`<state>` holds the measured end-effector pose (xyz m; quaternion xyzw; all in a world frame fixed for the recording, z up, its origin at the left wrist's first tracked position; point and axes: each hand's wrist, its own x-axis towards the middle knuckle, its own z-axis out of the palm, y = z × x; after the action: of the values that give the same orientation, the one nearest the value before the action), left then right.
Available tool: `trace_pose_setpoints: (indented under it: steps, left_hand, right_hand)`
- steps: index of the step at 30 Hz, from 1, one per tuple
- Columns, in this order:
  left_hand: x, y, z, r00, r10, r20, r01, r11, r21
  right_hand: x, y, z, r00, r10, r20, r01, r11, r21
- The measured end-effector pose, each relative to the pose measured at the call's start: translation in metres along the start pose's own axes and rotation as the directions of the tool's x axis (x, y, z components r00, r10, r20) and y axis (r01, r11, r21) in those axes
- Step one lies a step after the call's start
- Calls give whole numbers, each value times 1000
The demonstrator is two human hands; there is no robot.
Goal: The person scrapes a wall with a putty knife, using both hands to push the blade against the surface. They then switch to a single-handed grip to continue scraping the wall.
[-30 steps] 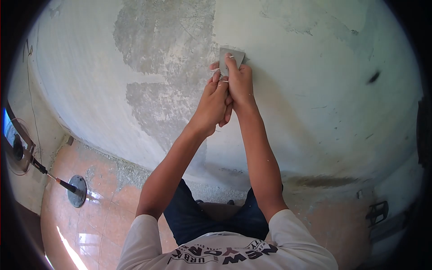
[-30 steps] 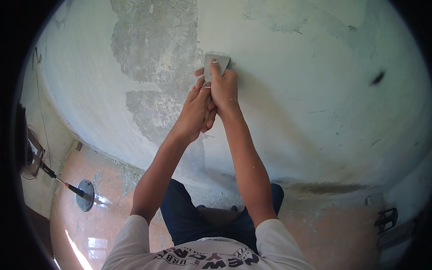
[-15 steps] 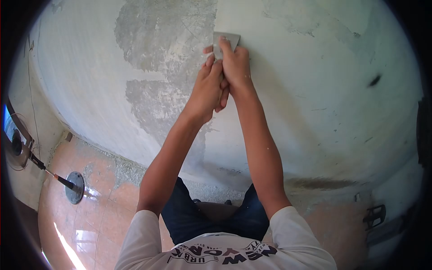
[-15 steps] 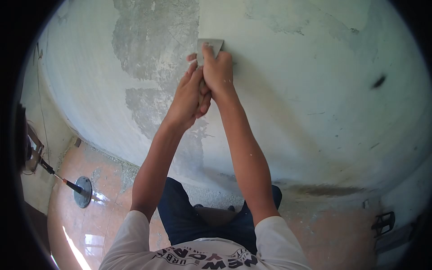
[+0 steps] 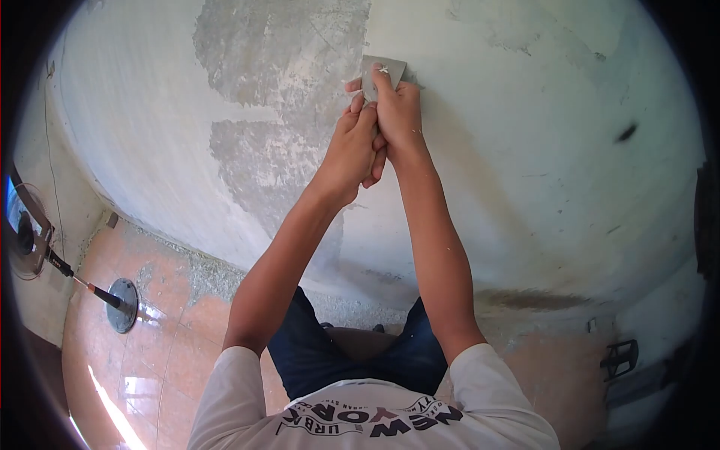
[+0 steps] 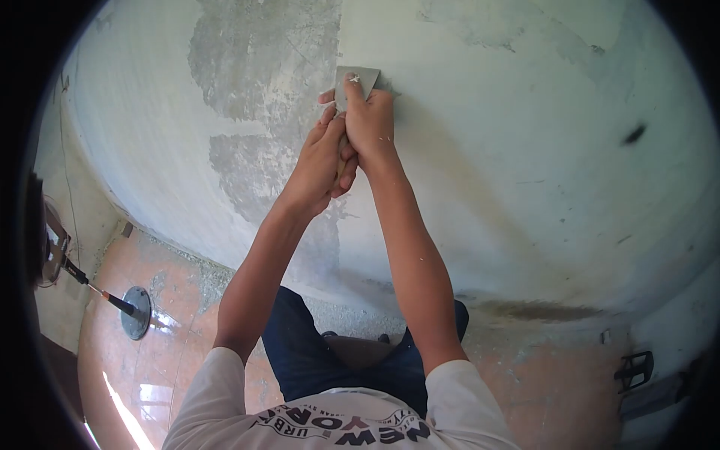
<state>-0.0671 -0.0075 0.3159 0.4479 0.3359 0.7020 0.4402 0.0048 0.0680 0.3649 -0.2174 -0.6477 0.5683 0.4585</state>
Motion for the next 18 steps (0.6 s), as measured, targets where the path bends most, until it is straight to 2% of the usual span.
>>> trace_pose_setpoints:
  steps: [3,9,12,18]
  left_hand:
    - [-11,-2,-2,1000,-29,0,29,1000,3]
    - [-1,15,-6,1000,-25,13,25,998,51]
    - [-4,11,-7,999,-21,-38,23,998,52]
    - [-4,12,-13,1000,-17,2,17,995,98]
  right_hand:
    - [0,21,2,998,-62,10,61,995,78]
    - [10,6,11,999,-46,0,45,991,126]
    - [2,7,12,999,-40,-9,41,993,113]
    - [8,18,16,996,-93,-13,94,987,131]
